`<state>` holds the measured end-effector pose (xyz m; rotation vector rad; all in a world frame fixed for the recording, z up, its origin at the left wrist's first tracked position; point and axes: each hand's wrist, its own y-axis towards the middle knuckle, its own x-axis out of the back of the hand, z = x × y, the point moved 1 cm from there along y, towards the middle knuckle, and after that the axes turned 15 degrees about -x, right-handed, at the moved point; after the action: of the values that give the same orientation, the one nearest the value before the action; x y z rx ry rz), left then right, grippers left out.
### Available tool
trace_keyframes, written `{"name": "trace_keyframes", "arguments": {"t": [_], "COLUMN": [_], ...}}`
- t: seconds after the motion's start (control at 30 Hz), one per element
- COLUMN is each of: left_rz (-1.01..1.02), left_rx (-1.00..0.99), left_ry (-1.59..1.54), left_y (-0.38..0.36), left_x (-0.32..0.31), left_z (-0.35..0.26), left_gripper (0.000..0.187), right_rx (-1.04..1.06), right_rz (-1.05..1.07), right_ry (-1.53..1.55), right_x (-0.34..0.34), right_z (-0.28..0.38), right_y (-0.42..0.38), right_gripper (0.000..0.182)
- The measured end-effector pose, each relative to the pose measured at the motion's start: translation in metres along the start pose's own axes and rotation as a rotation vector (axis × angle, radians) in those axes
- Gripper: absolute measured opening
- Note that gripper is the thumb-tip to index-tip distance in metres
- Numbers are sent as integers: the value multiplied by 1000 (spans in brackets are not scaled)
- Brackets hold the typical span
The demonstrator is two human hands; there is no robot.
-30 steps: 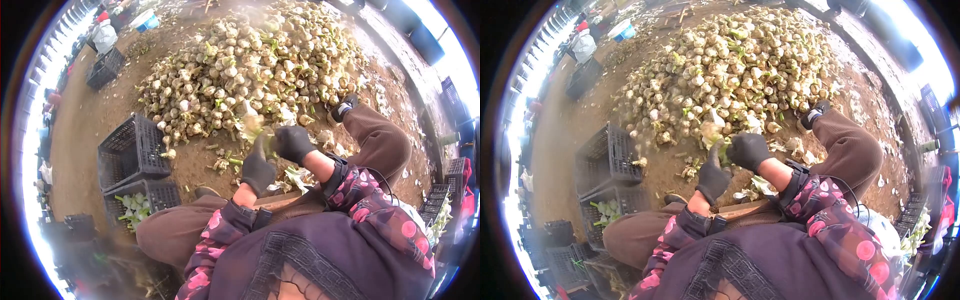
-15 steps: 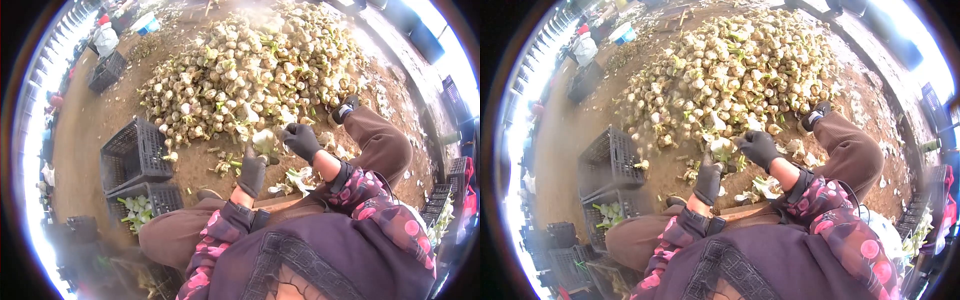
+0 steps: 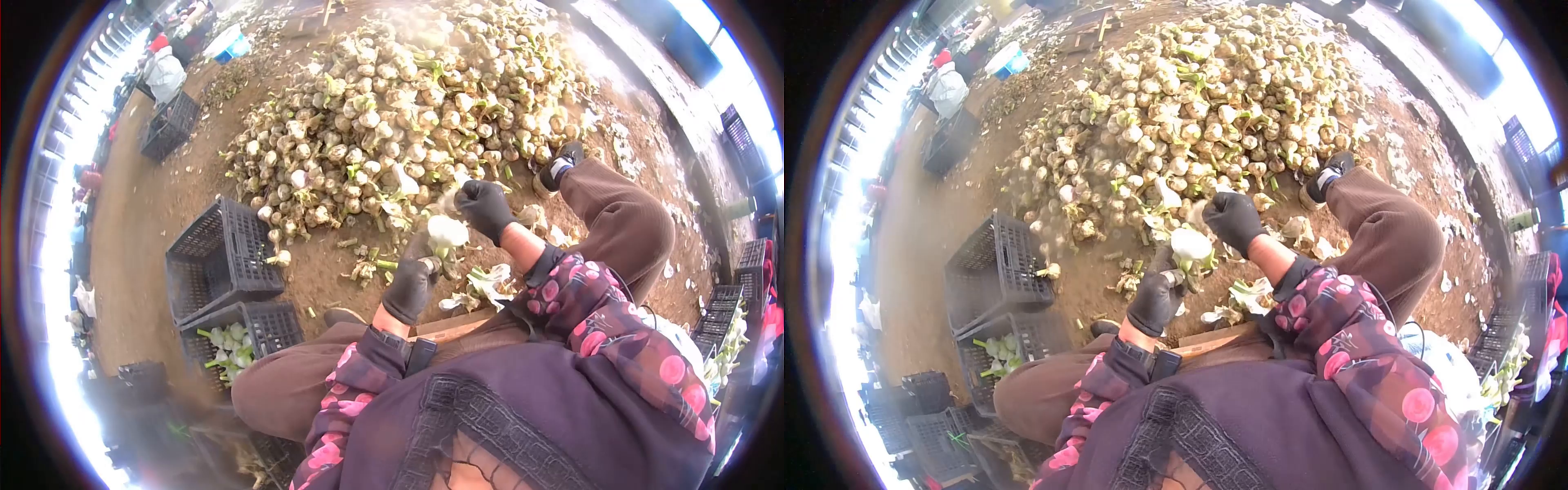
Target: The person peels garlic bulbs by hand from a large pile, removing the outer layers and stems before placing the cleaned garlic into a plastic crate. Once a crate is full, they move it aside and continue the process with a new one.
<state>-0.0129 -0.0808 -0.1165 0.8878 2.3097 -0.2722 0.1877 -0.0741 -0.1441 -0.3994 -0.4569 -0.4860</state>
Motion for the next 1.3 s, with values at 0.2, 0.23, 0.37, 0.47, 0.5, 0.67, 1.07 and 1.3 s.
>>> {"name": "trace_keyframes", "arguments": {"t": [0.2,0.23,0.37,0.47,0.5,0.67,1.07,1.3], "left_rz": [-117,-184,-287,-171,-137,-132,-233,-283], "left_rx": [-89,-111,-40,-53,-80,-6,-73,2], "left_ry": [3,-23,-338,-152,21,-231,321,126], "left_y": [-7,-5,-3,-9,-11,-9,-4,0], "left_x": [14,14,26,23,22,30,20,2], "left_z": [12,10,14,5,2,7,5,-12], "left_gripper": [51,50,48,47,46,46,40,39], "right_rx": [-21,-240,38,159,137,82,-59,501], "right_rz": [-110,87,186,284,413,666,647,179], "right_ry": [-395,-468,410,463,582,657,421,-154], "right_x": [-5,-5,-20,-7,-6,-12,-9,1], "right_z": [-23,-26,6,40,46,44,30,56], "right_y": [16,20,-28,-53,-56,-54,-32,-61], "right_gripper": [27,33,46,42,38,41,22,27]}}
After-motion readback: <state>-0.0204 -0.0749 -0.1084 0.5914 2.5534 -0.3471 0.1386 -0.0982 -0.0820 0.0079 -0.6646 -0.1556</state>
